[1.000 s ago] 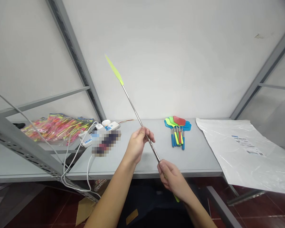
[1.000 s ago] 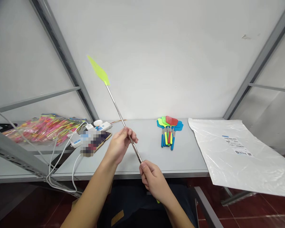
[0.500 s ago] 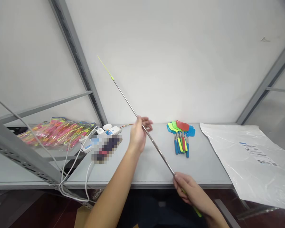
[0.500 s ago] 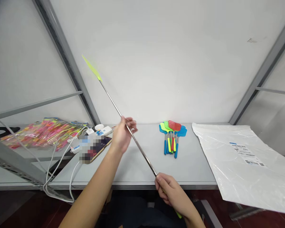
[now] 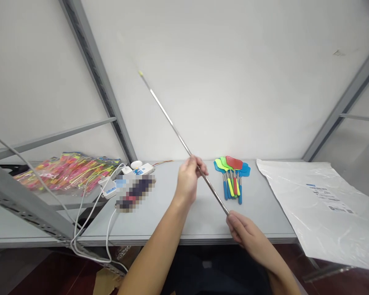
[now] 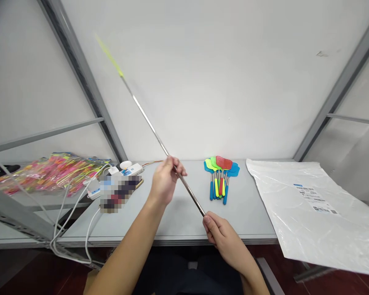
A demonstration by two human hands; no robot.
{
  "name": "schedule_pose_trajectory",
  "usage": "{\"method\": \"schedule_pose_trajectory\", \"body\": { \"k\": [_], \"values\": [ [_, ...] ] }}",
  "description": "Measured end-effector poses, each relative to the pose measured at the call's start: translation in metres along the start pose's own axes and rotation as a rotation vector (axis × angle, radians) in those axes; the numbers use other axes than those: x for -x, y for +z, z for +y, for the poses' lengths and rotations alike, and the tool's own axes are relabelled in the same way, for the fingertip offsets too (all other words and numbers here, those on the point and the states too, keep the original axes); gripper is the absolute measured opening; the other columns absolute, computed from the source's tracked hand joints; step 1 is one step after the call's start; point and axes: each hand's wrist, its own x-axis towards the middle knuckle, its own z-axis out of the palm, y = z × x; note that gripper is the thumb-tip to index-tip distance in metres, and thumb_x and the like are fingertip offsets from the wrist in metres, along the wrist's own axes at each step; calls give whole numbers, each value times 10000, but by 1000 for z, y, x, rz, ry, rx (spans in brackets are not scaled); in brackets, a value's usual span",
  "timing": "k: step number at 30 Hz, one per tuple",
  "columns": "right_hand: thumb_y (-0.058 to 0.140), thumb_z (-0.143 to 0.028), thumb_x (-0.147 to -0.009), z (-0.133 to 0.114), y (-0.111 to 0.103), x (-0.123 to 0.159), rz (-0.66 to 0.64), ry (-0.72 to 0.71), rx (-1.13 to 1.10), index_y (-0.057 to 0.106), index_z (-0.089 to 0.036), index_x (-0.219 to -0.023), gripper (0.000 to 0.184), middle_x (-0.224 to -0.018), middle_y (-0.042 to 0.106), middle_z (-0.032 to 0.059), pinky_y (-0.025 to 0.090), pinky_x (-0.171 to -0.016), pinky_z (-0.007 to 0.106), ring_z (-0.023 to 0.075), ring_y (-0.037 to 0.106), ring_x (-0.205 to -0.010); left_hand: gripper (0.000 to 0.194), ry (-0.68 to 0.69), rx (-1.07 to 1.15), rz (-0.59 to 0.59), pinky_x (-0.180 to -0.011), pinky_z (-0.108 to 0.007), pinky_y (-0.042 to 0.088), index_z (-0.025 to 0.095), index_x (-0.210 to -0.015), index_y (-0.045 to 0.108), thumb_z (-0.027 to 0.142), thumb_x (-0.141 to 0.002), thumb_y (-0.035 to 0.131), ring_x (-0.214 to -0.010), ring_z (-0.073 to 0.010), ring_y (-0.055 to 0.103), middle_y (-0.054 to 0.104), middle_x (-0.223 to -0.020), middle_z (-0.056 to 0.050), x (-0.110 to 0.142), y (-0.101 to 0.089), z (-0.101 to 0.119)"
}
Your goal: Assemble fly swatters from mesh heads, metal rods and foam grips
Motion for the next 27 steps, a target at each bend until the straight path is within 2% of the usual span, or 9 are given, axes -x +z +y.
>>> {"method": "schedule_pose_trajectory", "body": {
  "k": [3,7,10,14,17,20,23,27],
  "values": [
    [324,-524,-969,-5,-8,7,11,4,61,386,-215,-687,423,-591,358,-42,301,-550,264,118,333,-552,368,38,52,28,-608,-255,463,184,-734,506,514,-896,531,-571,-117,488,451,-603,31,-3,3,10],
    [342,-522,-963,-17,-16,6,41,-16,109,460,-216,-731,401,-590,352,-41,288,-545,266,127,321,-559,328,143,94,50,-630,-261,479,186,-761,531,482,-904,539,-602,-125,517,492,-631,19,-3,9,20],
    [391,-514,-948,-19,-28,0,120,-46,199,543,-225,-812,354,-643,468,-22,324,-579,265,145,418,-614,314,155,97,39,-671,-280,494,187,-779,544,456,-934,496,-631,-129,541,531,-669,7,3,8,21],
    [422,-492,-940,-3,-46,-6,304,-124,386,563,-234,-804,324,-809,624,16,381,-688,285,193,545,-765,293,141,24,40,-729,-310,508,172,-825,582,426,-941,492,-708,-148,585,589,-751,-27,10,-4,17],
    [407,-467,-953,13,-50,-6,411,-163,588,605,-246,-905,300,-894,675,29,381,-694,301,209,587,-800,280,165,36,92,-726,-338,522,178,-806,564,419,-935,505,-717,-158,590,585,-741,-21,13,-9,11],
    [399,-414,-969,25,-50,-3,501,-243,769,619,-240,-953,281,-918,695,40,366,-683,310,192,590,-752,275,165,47,113,-714,-355,531,179,-793,555,412,-933,511,-702,-159,587,569,-728,-11,14,-7,6],
    [393,-365,-981,35,-59,-1,542,-321,861,611,-220,-947,264,-896,690,43,347,-693,316,175,591,-736,260,152,-10,99,-726,-345,533,171,-830,593,405,-923,531,-733,-159,600,596,-783,-26,15,-6,3],
    [429,-357,-969,52,-81,5,631,-350,920,597,-218,-943,220,-874,661,37,332,-733,324,179,600,-807,203,134,-56,110,-783,-330,528,170,-894,631,372,-880,615,-814,-162,624,629,-860,-37,17,-21,8]
  ]
}}
